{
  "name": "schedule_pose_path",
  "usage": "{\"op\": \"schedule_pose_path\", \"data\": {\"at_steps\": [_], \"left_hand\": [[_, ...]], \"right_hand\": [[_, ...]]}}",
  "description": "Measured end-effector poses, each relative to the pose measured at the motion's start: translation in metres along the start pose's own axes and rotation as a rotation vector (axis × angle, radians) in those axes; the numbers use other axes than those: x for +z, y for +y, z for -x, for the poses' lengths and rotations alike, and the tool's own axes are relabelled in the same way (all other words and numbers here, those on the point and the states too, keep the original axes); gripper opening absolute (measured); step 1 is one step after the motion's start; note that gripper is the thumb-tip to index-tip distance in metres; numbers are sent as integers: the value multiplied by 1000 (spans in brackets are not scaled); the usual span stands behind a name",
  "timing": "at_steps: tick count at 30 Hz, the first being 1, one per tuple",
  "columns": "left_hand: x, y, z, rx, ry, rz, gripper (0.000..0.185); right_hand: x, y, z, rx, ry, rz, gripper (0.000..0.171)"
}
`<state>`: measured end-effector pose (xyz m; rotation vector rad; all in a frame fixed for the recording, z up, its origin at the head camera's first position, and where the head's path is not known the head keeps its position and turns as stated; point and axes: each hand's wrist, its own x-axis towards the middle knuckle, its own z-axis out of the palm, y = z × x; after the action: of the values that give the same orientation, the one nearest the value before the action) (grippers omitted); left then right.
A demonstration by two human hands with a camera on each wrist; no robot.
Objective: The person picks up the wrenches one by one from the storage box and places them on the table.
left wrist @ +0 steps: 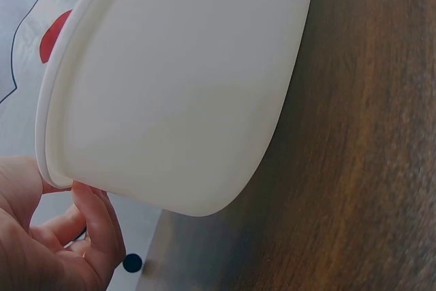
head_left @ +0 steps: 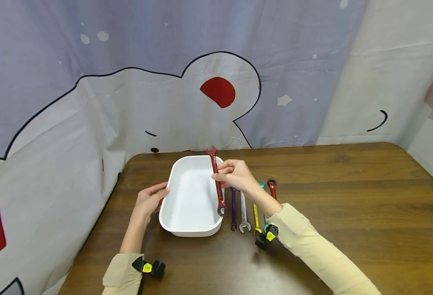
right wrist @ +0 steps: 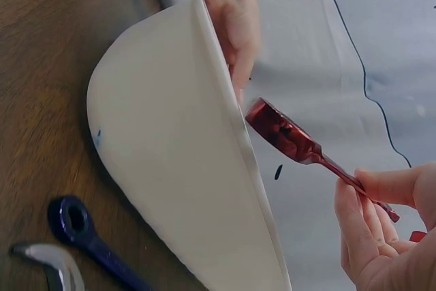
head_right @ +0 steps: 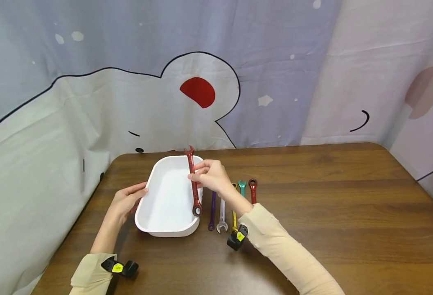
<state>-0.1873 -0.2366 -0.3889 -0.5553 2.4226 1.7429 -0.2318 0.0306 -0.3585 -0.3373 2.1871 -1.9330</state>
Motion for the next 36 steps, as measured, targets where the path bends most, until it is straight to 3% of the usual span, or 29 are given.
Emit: {"op": "schedule_pose_path", "data": {"at_steps": [6,7,24,36], "left_hand": [[0,-1,0,-1,1,6,44],[0,-1,0,0,1,6,44],[0,-1,-1,2,3,0,43],[0,-2,-1,-3,6,-1,43]], "right_hand": [[-13,1,6,-4,17,39,25],[-13,-10,14,28,33,55,25],[-45,-1,28,48,33,67,27],[-72,9,37,78,51,136,28]]}}
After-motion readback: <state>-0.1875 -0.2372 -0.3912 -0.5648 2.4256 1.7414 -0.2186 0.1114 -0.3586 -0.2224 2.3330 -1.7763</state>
